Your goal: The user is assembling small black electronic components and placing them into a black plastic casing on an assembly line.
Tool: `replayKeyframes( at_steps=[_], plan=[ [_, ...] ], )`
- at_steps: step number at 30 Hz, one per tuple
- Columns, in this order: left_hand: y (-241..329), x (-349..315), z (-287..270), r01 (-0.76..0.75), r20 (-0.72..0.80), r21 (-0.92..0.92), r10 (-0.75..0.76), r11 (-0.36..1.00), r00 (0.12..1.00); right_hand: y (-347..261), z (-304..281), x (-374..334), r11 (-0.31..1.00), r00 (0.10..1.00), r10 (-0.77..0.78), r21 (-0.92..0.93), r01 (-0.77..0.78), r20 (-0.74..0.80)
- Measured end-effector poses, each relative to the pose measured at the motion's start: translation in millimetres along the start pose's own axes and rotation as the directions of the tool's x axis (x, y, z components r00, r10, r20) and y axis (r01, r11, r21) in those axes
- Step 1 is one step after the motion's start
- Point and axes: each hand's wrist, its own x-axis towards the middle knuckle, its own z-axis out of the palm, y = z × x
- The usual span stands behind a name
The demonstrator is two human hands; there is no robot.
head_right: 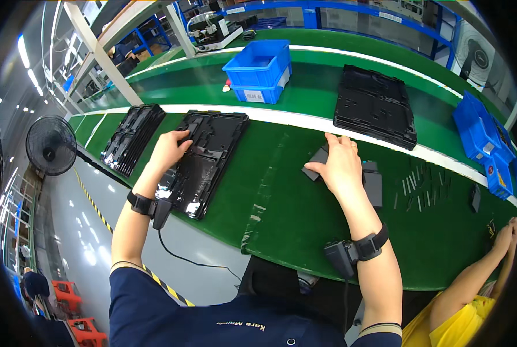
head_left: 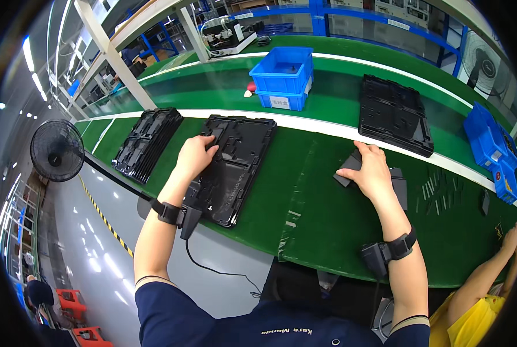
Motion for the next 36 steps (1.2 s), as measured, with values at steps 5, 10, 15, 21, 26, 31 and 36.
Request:
replayKeyframes(
  at_steps=[5, 10, 15, 21, 26, 31, 36],
  plan=[
    [-4.4, -5.0, -7.4, 0.005, -0.002, -0.021, -0.005, 1.0, 1.0, -3.9, -0.8, -1.6, 0.998, 0.994, -0.063, -0.021, 0.062, -0.086],
    [3.2, 4.3, -16.8, 0.043, -0.026, 0.044, -0.042, 0.998, 0.999, -14.8, -2.5, -2.2, 0.967, 0.977, -0.124, 0.199, 0.158, -0.173],
    [-8.6, 9.1, 0.3, 0.068, 0.01, 0.1, -0.07, 0.993, 0.998, -14.4, -10.2, 0.7, 0.721, 0.999, -0.014, 0.693, -0.021, 0.045],
    [-23.5, 8.3, -2.6, 0.011, -0.011, 0.069, -0.01, 0.998, 1.0, -68.7, -1.1, 22.6, 0.4, 0.952, -0.255, 0.915, -0.054, 0.168],
    [-41.6, 13.9, -11.0, 0.008, -0.099, -0.082, -0.016, 0.997, 0.995, -113.3, 40.7, 65.5, 0.413, 0.965, -0.149, 0.9, -0.137, 0.215],
    [-45.2, -3.3, 2.0, -0.059, 0.049, 0.065, 0.055, 0.996, 0.997, -128.9, 109.7, 110.5, 0.609, 0.982, -0.19, 0.785, 0.116, 0.003],
    [-37.2, -18.6, -1.3, 0.022, 0.108, 0.098, -0.033, 0.995, 0.994, -145.1, 135.5, 116.4, 0.697, 0.978, -0.198, 0.711, 0.092, 0.068]
  ],
)
